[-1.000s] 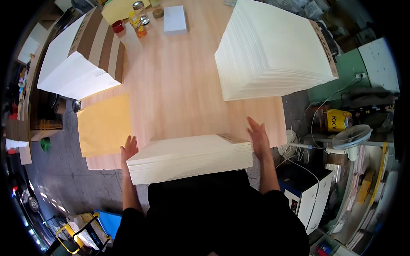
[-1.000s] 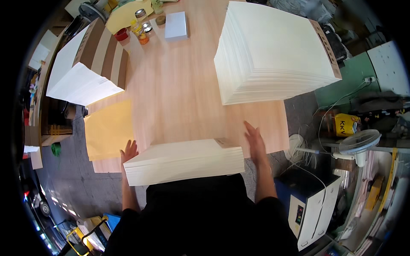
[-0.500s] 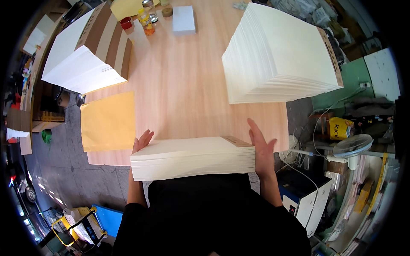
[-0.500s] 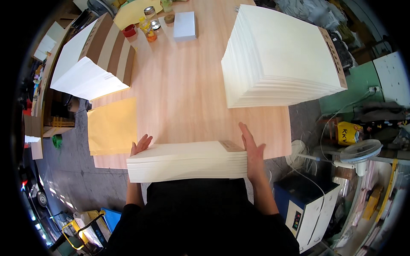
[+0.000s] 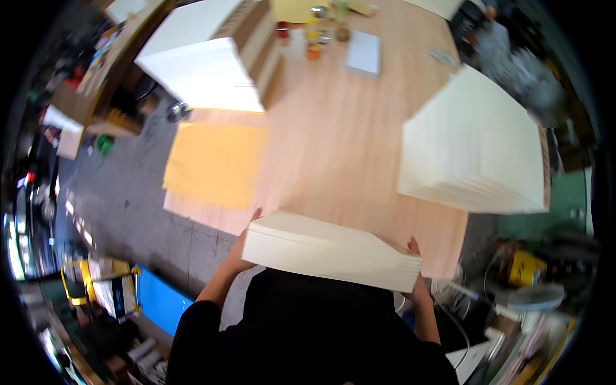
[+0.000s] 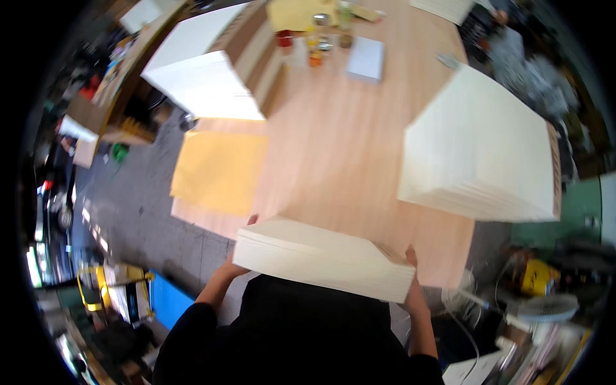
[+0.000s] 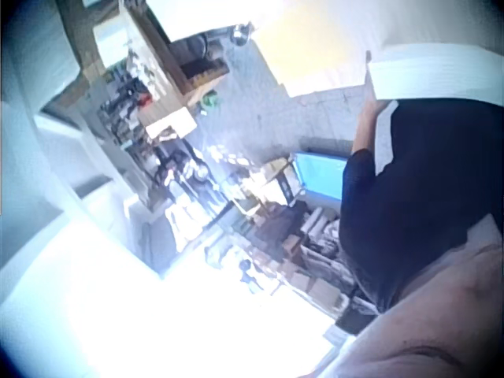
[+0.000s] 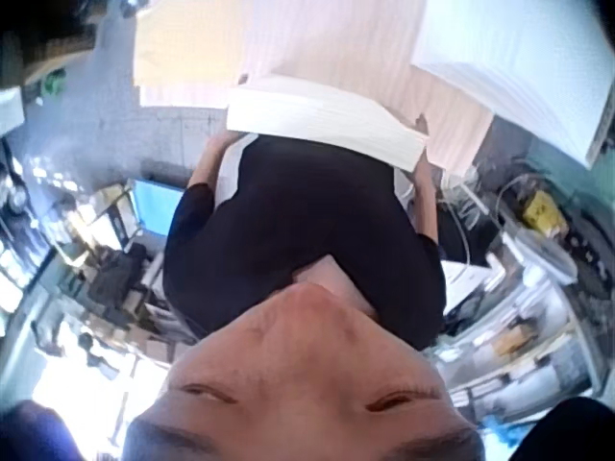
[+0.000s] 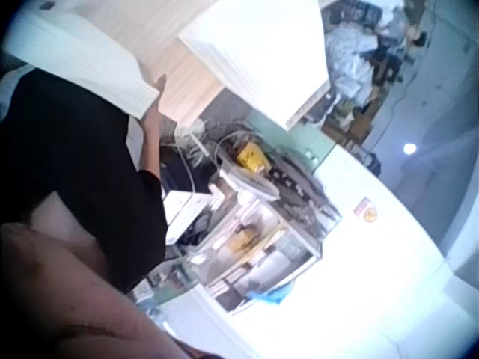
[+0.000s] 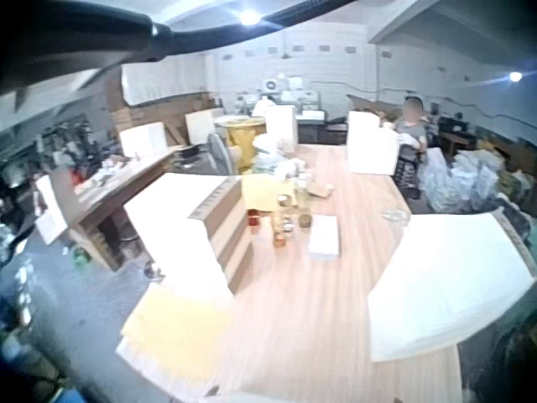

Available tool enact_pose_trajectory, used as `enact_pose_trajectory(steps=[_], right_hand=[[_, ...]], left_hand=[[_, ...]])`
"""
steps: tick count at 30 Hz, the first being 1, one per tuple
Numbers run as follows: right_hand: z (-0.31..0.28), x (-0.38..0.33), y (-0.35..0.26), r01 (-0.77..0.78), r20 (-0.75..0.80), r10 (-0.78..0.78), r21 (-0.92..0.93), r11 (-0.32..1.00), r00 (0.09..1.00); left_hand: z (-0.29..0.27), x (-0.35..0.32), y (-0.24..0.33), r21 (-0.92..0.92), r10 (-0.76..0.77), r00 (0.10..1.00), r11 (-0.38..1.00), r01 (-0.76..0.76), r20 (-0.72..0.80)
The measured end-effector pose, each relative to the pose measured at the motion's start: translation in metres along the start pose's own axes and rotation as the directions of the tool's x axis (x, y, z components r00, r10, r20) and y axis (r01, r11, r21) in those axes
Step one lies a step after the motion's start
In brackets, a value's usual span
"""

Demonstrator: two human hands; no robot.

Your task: The person wraps stacks of white books with yellow paper. They place a sheet of paper on the table, position a stack of books on it, fold the paper around the books, and set the wrapped bundle aside. This process is repeated multiple times.

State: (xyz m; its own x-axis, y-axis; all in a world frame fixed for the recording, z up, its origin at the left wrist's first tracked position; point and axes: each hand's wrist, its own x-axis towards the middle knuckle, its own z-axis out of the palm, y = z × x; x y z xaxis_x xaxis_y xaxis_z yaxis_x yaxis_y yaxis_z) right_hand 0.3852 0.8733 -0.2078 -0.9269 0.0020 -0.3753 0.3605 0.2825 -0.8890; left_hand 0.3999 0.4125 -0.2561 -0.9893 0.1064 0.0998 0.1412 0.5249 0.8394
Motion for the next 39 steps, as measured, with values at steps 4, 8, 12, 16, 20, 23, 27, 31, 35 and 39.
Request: enact_pose_trajectory(steps=[4,8,12,16,20,23,27,31,35,39], right_hand=[[0.0,0.028,0.008,0.101,0.191,-0.11,0.056,0.993,0.975],[-0.01,0.041,0.041,0.534,0.279,-0.474,-0.209,0.819,0.836],[-0.011,0.041,0.035,0.623,0.33,-0.531,-0.339,0.705,0.78],[-0.04,0.047,0.069,0.57,0.426,-0.402,-0.416,0.709,0.811],[-0.039,0.042,0.078,0.614,0.408,-0.461,-0.473,0.631,0.788],[-0.033,0.049,0.072,0.667,0.404,-0.533,-0.503,0.549,0.744],[-0.022,0.047,0.002,0.371,0.407,-0.181,-0.458,0.808,0.895],[0.002,0.056,-0.06,-0.052,0.363,0.008,0.112,0.992,0.932],[0.098,0.07,-0.087,0.042,0.248,-0.193,0.509,0.86,0.949],[0.23,0.095,-0.107,-0.104,0.258,-0.085,0.639,0.762,0.962]], left_hand=[[-0.014,0.019,0.003,-0.196,-0.122,0.982,0.969,0.149,0.146],[-0.02,0.03,0.001,-0.164,-0.06,0.971,0.982,0.099,0.23],[-0.005,0.038,-0.021,-0.032,0.14,0.985,0.99,-0.138,0.101],[-0.011,0.044,0.0,-0.065,0.044,0.984,0.997,-0.033,0.174],[-0.007,0.036,0.001,-0.112,-0.039,0.988,0.992,0.056,0.148],[-0.01,0.045,-0.001,-0.115,-0.006,0.99,0.993,0.022,0.137],[-0.041,0.064,0.028,-0.226,-0.141,0.948,0.951,0.21,0.287],[-0.099,0.088,0.019,-0.426,-0.114,0.905,0.854,0.3,0.41],[-0.172,0.105,-0.014,-0.532,-0.077,0.914,0.793,0.298,0.398],[-0.246,0.117,-0.102,-0.5,-0.384,0.865,0.707,0.5,0.323]])
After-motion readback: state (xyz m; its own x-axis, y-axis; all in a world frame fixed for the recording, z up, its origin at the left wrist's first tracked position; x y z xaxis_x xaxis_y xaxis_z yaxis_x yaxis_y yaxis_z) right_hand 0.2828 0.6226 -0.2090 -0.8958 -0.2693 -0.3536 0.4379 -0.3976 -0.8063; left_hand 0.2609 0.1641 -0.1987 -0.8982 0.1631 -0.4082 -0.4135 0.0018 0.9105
